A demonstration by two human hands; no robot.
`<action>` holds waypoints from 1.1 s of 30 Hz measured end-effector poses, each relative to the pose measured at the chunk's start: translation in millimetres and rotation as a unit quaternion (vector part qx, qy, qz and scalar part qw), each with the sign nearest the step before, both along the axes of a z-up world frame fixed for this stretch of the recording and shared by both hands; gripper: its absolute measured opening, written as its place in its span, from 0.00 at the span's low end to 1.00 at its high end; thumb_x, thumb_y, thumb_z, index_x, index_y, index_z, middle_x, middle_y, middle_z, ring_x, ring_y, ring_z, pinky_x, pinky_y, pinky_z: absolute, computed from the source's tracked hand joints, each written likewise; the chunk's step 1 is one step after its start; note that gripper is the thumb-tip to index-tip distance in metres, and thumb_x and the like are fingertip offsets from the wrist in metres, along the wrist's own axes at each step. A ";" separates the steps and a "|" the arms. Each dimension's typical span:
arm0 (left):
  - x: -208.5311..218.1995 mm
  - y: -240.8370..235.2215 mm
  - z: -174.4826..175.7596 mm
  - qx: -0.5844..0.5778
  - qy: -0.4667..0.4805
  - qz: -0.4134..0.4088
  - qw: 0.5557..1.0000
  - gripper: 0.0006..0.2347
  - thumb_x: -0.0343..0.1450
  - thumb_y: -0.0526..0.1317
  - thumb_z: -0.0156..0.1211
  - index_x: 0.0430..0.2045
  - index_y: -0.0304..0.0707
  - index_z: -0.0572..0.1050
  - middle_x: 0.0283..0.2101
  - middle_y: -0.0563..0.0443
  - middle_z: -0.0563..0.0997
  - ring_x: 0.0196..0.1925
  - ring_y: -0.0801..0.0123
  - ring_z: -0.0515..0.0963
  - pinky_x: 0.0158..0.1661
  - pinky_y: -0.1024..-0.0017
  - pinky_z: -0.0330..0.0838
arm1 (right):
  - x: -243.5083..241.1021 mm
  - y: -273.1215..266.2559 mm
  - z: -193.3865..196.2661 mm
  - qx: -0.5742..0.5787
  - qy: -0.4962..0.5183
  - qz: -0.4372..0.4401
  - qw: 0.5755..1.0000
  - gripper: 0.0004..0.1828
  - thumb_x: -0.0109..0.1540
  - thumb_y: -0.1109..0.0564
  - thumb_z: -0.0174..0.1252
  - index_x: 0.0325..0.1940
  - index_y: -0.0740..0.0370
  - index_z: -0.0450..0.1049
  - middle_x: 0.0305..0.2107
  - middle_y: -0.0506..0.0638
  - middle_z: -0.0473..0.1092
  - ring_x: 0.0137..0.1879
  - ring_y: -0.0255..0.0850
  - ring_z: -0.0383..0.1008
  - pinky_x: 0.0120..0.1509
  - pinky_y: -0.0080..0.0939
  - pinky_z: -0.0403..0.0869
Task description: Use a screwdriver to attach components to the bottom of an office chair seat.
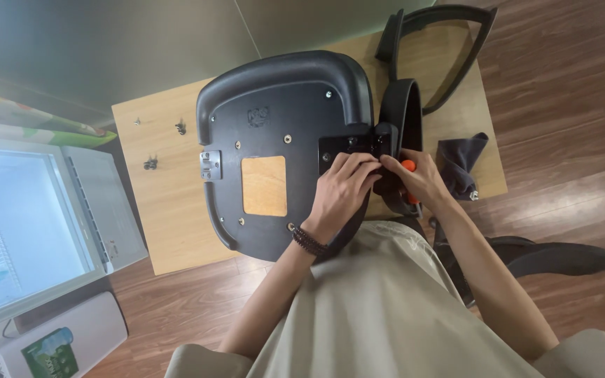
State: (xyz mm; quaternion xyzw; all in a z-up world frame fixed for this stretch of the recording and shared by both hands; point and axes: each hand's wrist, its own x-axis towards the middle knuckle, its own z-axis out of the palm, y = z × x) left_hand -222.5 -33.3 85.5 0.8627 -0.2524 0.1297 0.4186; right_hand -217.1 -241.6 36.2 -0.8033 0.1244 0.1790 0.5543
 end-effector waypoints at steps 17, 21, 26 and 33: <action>17.9 -13.5 -17.2 0.337 -0.118 -0.082 0.930 0.08 0.72 0.39 0.59 0.40 0.35 0.71 0.40 0.51 0.72 0.39 0.71 0.76 0.26 0.80 0.76 | -3.2 0.1 1.1 0.013 -0.012 0.001 1.000 0.24 0.64 0.40 0.58 0.37 0.68 0.77 0.22 0.48 0.75 0.27 0.33 0.76 0.31 0.34 0.74; 10.6 -20.3 -23.3 0.336 -0.095 -0.046 0.936 0.08 0.74 0.41 0.58 0.40 0.37 0.71 0.38 0.53 0.71 0.39 0.73 0.76 0.27 0.80 0.75 | -2.9 0.9 5.8 0.016 0.018 -0.011 1.000 0.25 0.65 0.41 0.58 0.36 0.69 0.77 0.21 0.49 0.73 0.27 0.34 0.73 0.30 0.35 0.71; -0.3 -20.3 -25.2 0.324 -0.084 -0.014 0.942 0.09 0.76 0.44 0.56 0.40 0.37 0.71 0.38 0.54 0.72 0.40 0.73 0.77 0.27 0.80 0.75 | -2.0 0.3 -0.6 0.023 0.042 -0.020 0.999 0.24 0.64 0.41 0.58 0.37 0.68 0.75 0.21 0.50 0.72 0.25 0.36 0.72 0.28 0.36 0.70; -98.8 -26.0 6.5 0.018 0.220 -0.147 0.964 0.19 0.76 0.52 0.57 0.47 0.32 0.72 0.45 0.44 0.77 0.48 0.59 0.79 0.45 0.66 0.77 | 4.3 -4.8 -10.3 -0.011 0.006 -0.004 1.000 0.28 0.64 0.38 0.61 0.30 0.68 0.74 0.18 0.46 0.67 0.24 0.32 0.67 0.27 0.35 0.67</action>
